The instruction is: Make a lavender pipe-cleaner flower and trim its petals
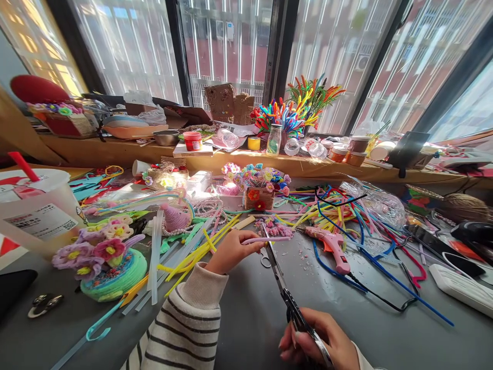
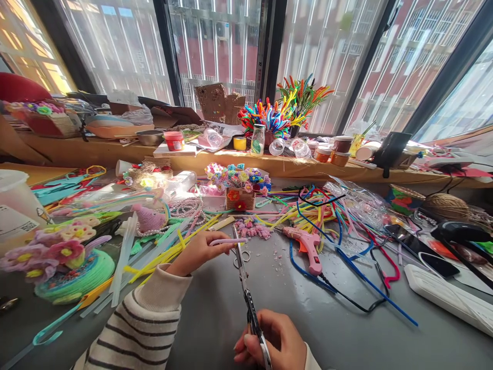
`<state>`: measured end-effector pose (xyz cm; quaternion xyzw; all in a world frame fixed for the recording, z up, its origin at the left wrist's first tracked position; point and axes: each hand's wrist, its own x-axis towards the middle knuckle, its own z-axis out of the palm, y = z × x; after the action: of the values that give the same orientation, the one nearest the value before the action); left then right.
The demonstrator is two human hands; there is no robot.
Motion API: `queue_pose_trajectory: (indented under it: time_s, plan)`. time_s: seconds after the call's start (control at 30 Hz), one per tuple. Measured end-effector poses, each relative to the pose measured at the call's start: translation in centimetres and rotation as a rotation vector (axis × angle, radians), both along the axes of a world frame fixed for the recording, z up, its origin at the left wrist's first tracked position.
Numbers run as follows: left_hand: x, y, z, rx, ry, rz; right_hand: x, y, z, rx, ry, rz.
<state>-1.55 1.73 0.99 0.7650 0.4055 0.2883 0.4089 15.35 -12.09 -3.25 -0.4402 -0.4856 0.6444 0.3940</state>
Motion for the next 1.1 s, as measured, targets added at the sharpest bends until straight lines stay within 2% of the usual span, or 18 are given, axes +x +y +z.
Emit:
queue_pose_trajectory:
  time_s: [0.3,0.43,0.8,1.1]
  plan:
    - [0.1,0.5,-1.1,-0.006,0.124,-0.035,-0.1,0.4,-1.3,-0.201,0.074,-0.003]
    - [0.2,0.7,-1.5,-0.036,0.131,-0.049,-0.5,0.6,-1.5,-0.179,0.081,0.004]
    - [0.1,0.8,-1.4,-0.05,0.083,-0.085,-0.6,0.3,-0.8,-0.131,-0.015,-0.046]
    - [0.0,0.6,-1.4,-0.047,0.086,-0.122,-0.6,0.5,-0.8,-0.168,0.051,-0.045]
